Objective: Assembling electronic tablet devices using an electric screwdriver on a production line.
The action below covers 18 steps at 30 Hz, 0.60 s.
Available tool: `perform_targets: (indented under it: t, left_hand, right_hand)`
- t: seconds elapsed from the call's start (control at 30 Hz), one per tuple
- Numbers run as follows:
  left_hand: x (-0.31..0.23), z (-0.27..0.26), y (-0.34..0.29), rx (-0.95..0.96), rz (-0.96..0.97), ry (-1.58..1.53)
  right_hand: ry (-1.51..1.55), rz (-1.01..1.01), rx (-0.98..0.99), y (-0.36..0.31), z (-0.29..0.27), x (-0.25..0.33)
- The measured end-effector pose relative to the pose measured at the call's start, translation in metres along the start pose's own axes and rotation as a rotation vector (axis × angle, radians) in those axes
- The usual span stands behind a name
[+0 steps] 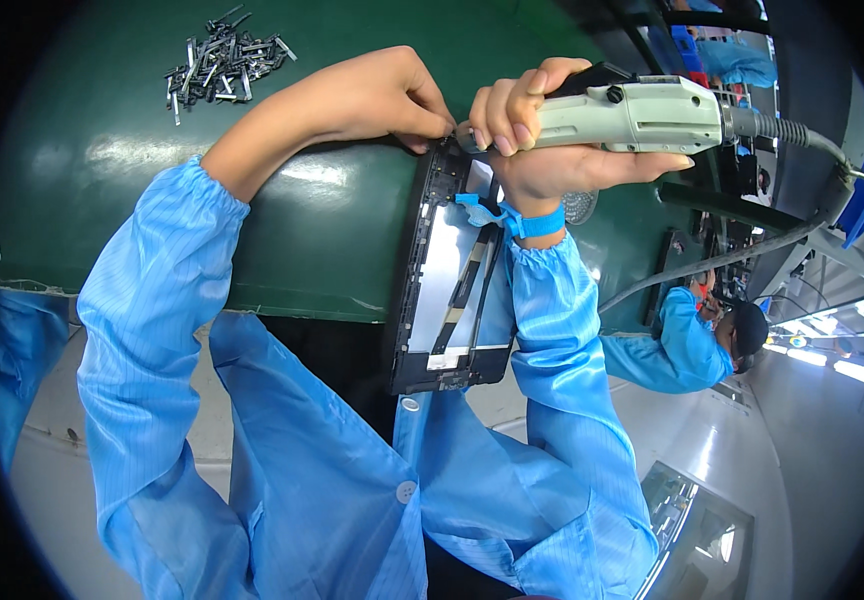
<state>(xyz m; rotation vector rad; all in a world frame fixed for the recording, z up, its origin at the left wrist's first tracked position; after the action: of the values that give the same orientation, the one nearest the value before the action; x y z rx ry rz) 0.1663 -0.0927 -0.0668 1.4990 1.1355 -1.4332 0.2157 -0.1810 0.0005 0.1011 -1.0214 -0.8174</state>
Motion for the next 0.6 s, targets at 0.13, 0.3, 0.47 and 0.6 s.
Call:
perform_targets:
  t: [0.13, 0.3, 0.47, 0.6]
  left_hand:
    - [0.0017, -0.0001, -0.0012, -0.008, -0.008, -0.026]
    - [0.0037, -0.0007, -0.0008, -0.013, 0.022, -0.022]
    - [0.0031, -0.0008, 0.0006, -0.019, 0.03, -0.015]
    - [0.0021, -0.0012, -0.0005, -0.01, 0.017, -0.016]
  right_hand:
    - [0.016, 0.006, -0.017, -0.0007, 0.0017, 0.0001]
    - [-0.179, 0.023, 0.043, 0.0003, 0.0096, 0.002]
    - [-0.161, 0.018, 0.005, 0.0009, 0.0089, 0.0015]
    - [-0.232, 0.047, -0.048, 0.0011, 0.008, -0.001]
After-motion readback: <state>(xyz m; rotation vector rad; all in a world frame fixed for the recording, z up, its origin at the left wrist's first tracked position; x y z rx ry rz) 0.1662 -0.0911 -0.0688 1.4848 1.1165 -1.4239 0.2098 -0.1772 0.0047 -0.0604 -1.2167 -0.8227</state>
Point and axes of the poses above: each hand's wrist, its own y-axis towards the middle knuckle, its own z-axis out of the palm, x = y × z, the point moved 8 cm from there along y, towards the middle knuckle, and after that the axes turned 4 degrees about x, right-handed, at the moved point
